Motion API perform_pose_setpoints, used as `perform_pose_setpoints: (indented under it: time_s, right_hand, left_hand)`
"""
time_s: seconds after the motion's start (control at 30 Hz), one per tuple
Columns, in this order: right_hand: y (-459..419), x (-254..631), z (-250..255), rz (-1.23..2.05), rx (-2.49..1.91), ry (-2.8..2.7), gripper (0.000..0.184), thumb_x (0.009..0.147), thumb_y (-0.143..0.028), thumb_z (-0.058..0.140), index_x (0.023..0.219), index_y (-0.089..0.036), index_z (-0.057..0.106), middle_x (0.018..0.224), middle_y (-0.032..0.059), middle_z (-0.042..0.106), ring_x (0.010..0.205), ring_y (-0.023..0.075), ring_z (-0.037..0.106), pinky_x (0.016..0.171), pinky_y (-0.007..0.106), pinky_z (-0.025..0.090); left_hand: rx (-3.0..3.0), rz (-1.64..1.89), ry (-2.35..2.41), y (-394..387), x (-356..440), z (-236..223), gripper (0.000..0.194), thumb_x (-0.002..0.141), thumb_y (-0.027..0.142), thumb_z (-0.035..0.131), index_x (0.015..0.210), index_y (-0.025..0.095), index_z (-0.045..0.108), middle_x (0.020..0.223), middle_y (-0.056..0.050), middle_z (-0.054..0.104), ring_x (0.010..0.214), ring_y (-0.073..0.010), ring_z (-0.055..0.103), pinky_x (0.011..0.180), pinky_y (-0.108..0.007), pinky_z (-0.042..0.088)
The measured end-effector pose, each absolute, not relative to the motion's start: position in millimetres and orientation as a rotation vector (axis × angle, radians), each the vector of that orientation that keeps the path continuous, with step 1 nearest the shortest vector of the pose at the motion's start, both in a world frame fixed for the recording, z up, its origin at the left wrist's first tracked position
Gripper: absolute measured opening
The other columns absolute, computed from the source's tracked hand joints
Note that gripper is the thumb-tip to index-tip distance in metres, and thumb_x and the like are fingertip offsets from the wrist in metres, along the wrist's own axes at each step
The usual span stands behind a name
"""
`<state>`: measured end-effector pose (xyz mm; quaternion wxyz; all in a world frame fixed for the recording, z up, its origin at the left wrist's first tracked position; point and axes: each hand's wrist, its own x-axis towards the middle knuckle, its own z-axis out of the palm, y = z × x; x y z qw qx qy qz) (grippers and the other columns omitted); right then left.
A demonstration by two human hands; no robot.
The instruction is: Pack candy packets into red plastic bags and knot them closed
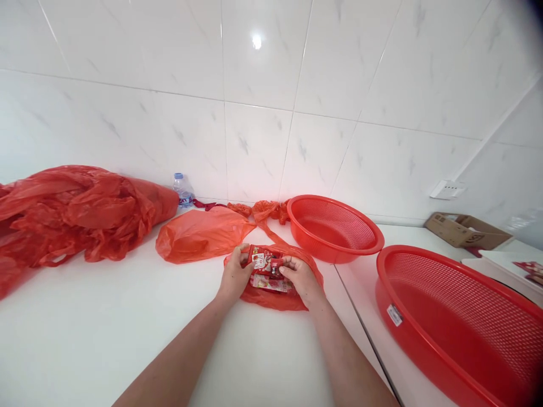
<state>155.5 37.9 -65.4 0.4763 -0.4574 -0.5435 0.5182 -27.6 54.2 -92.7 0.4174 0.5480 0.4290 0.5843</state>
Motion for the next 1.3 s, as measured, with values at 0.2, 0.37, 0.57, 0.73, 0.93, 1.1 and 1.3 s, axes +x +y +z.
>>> perform_pose_setpoints:
  time_s: [0.2, 0.37, 0.57, 0.73, 0.93, 1.1, 1.3]
  right_hand:
    - [37, 150, -66, 1.259, -1.153, -1.305, 0.013, 0.066, -0.026, 0.058, 0.078, -0.021, 0.059, 0.077, 0.0002, 0.066, 0.069, 0.0169, 0.061, 0.063, 0.029, 0.048]
    - [34, 147, -61, 1.14, -1.08, -1.395, 0.011, 0.07, -0.028, 0.056, 0.079, -0.022, 0.06, 0.081, 0.0001, 0.067, 0.075, 0.0173, 0.062, 0.07, 0.029, 0.049]
    - [30, 145, -60, 1.201, -1.104, -1.369, 0.016, 0.072, -0.028, 0.055, 0.086, -0.022, 0.06, 0.082, 0.0007, 0.066, 0.074, 0.0179, 0.063, 0.067, 0.031, 0.051]
    - [26, 140, -60, 1.282, -1.046, -1.372, 0.028, 0.071, -0.029, 0.06, 0.099, -0.025, 0.058, 0.1, 0.0027, 0.065, 0.089, 0.0203, 0.063, 0.069, 0.031, 0.053]
    - [26, 142, -51, 0.947, -1.124, -1.525, 0.011, 0.078, -0.032, 0.052, 0.084, -0.023, 0.055, 0.083, 0.0002, 0.062, 0.076, 0.0164, 0.059, 0.068, 0.028, 0.048]
    - [31, 154, -53, 0.603, -1.281, -1.565, 0.014, 0.082, -0.028, 0.045, 0.077, -0.023, 0.057, 0.078, -0.0006, 0.062, 0.075, 0.0165, 0.057, 0.071, 0.029, 0.044]
    - [39, 160, -66, 0.415, -1.487, -1.633, 0.031, 0.078, -0.019, 0.048, 0.106, -0.024, 0.06, 0.102, 0.0072, 0.065, 0.095, 0.0232, 0.058, 0.083, 0.035, 0.041]
  left_hand:
    - [1.849, 1.692, 1.306, 42, -29, -73, 0.031, 0.077, 0.019, 0.057, 0.107, 0.025, 0.061, 0.114, -0.007, 0.058, 0.111, -0.0242, 0.051, 0.099, -0.041, 0.036]
    - [1.964, 1.476, 1.159, 33, -20, -67, 0.03, 0.071, 0.03, 0.068, 0.101, 0.027, 0.067, 0.102, -0.007, 0.066, 0.099, -0.0272, 0.056, 0.093, -0.042, 0.038]
    - [2.066, 1.321, 1.242, 40, -18, -76, 0.017, 0.073, 0.023, 0.064, 0.088, 0.028, 0.069, 0.088, -0.004, 0.07, 0.086, -0.0256, 0.058, 0.086, -0.042, 0.037]
    - [2.064, 1.344, 1.258, 37, -15, -76, 0.017, 0.072, 0.018, 0.062, 0.086, 0.026, 0.066, 0.082, -0.002, 0.068, 0.082, -0.0227, 0.058, 0.088, -0.042, 0.036]
    - [2.062, 1.394, 1.26, 29, -8, -74, 0.02, 0.076, 0.021, 0.06, 0.095, 0.024, 0.058, 0.083, -0.002, 0.063, 0.087, -0.0224, 0.055, 0.089, -0.042, 0.035]
    - [2.07, 1.439, 1.286, 34, -22, -72, 0.021, 0.081, 0.028, 0.057, 0.101, 0.026, 0.061, 0.085, -0.003, 0.066, 0.086, -0.0235, 0.057, 0.084, -0.039, 0.038]
    - [2.316, 1.124, 1.265, 38, -32, -69, 0.015, 0.069, 0.03, 0.069, 0.083, 0.026, 0.066, 0.07, -0.003, 0.062, 0.071, -0.0235, 0.056, 0.071, -0.035, 0.039]
